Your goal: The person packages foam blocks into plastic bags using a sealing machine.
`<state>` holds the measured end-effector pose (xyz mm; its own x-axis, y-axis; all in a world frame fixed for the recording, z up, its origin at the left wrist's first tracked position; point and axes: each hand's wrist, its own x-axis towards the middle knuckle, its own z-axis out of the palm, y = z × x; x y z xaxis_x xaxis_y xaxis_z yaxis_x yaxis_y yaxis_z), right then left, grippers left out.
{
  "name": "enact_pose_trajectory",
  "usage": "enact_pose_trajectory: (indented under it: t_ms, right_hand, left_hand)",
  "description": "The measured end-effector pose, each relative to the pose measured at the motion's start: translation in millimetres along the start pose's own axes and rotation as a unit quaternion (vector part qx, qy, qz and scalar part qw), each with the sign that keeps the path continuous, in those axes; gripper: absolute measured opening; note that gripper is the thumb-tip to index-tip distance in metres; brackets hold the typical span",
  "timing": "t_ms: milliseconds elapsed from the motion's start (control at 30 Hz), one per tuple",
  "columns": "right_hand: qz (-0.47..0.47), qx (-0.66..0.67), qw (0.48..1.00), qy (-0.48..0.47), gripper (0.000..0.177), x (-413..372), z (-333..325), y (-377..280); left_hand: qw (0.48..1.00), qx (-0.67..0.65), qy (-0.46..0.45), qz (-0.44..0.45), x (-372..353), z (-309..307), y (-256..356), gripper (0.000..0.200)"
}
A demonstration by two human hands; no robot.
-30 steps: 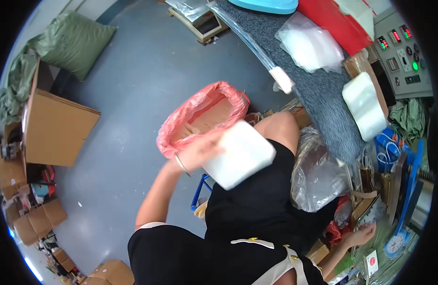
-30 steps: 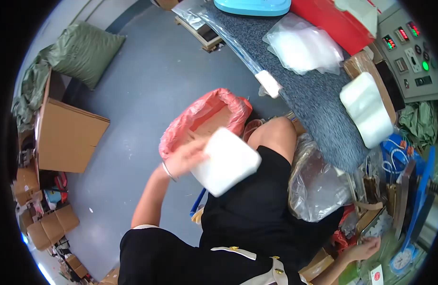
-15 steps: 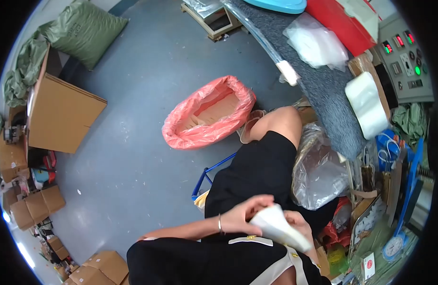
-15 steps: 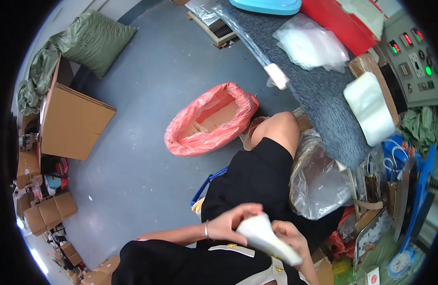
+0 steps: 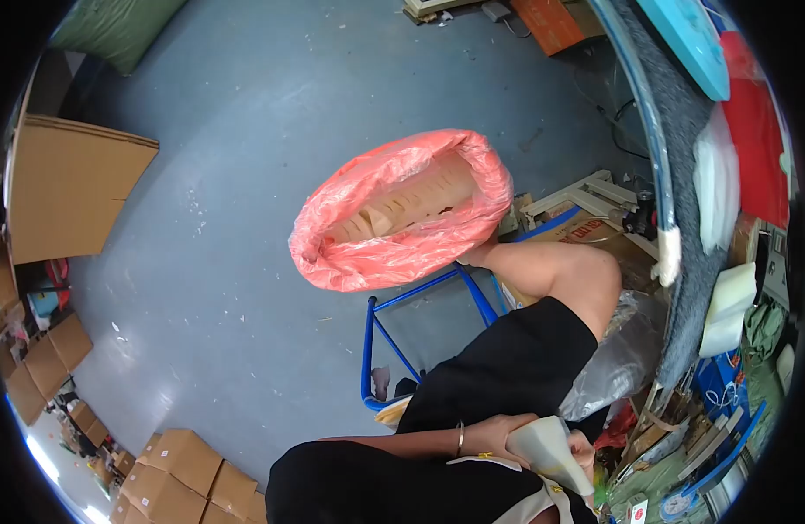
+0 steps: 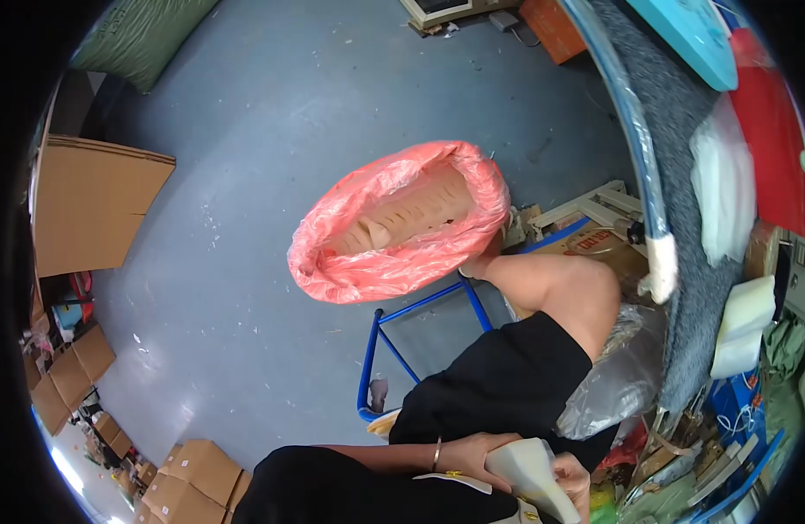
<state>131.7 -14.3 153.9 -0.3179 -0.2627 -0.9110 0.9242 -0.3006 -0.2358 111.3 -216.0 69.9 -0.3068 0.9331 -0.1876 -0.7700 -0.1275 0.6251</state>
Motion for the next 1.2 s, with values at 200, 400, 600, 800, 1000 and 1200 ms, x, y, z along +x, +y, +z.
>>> enact_pose_trajectory:
  t_ms: [200, 400, 600, 800, 1000, 1200]
  right_hand:
    - [0.02, 0.002, 1.0, -0.002, 0.031, 11.4, 5.1, -7.9]
    - [0.023, 0.035, 0.998, 0.039, 0.026, -31.9, -20.1, 20.4]
    - [-0.035, 0.061, 0.998, 0.002, 0.023, -40.8, -47.6, 41.0]
    - [-0.1, 0.044, 0.994, 0.01, 0.024, -55.5, -70.8, 68.9]
    - [-0.251, 0.03, 0.967, -0.024, 0.027, -80.1, -89.7, 90.2]
    - [-0.484, 0.14, 0.864, 0.021, 0.026, -125.8, -149.9, 125.5]
  left_hand:
    - [0.997, -0.05, 0.036, 0.045, -4.1, 0.3, -13.7, 0.063]
    - [0.996, -0.047, 0.043, 0.066, -5.2, 3.6, -14.0, 0.061]
    - [0.997, -0.016, 0.062, 0.049, -2.9, 10.4, -11.6, 0.06]
    - [0.997, 0.005, 0.08, 0.004, -1.8, 20.7, -3.2, 0.058]
    - [0.989, 0.054, 0.132, 0.025, -2.6, 37.0, 1.8, 0.053]
    - [0.953, 0.207, 0.214, 0.052, 5.7, 39.6, 80.7, 0.048]
